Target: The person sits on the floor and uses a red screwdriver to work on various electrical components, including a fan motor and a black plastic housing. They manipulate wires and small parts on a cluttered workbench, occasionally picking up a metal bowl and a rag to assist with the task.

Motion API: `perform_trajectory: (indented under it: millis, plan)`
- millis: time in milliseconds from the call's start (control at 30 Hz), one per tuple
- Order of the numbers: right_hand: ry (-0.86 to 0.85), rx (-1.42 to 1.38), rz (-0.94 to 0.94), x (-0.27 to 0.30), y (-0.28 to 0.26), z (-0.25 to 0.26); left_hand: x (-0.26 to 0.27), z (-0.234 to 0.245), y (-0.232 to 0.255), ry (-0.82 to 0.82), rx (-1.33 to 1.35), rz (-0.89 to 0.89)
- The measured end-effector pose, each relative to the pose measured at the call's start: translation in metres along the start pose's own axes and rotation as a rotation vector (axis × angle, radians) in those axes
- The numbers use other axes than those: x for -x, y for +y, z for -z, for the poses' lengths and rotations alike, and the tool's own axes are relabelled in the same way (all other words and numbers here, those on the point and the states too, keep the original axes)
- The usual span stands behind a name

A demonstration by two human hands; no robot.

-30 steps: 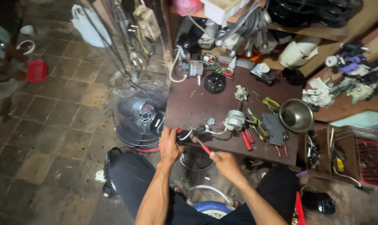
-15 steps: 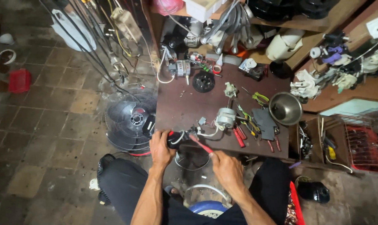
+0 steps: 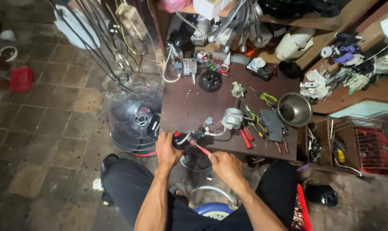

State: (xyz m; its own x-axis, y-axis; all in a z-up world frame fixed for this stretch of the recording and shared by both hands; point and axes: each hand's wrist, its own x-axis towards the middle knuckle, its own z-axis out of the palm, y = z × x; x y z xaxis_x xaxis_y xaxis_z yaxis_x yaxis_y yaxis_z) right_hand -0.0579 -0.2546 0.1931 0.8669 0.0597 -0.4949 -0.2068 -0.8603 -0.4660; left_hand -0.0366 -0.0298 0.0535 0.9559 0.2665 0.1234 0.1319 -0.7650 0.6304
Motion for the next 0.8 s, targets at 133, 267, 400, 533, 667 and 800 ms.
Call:
perform_trajectory:
  millis: [133,267,400,533,667,800]
  plan:
    - [-0.171,0.14,-0.107,0.012,0.004,0.029,-0.003,0.009,-0.006,0.066,0.111,-0.107]
    - [-0.04,-0.032,-0.155,0.02,0.015,0.043,-0.009,0.007,-0.002,0.029,0.247,0.034]
    - [0.073,-0.157,-0.006,0.01,0.033,0.013,-0.004,0.013,0.009,0.007,0.266,0.033]
    - [0.102,-0.314,0.162,-0.011,0.036,-0.025,-0.004,0.015,0.014,-0.084,0.247,0.083]
    - [-0.032,-0.179,0.053,-0.004,0.031,-0.011,-0.01,0.01,-0.001,-0.033,0.222,0.059]
    - [0.083,-0.174,0.088,-0.028,0.096,-0.029,-0.012,0.022,-0.007,-0.048,0.194,0.227]
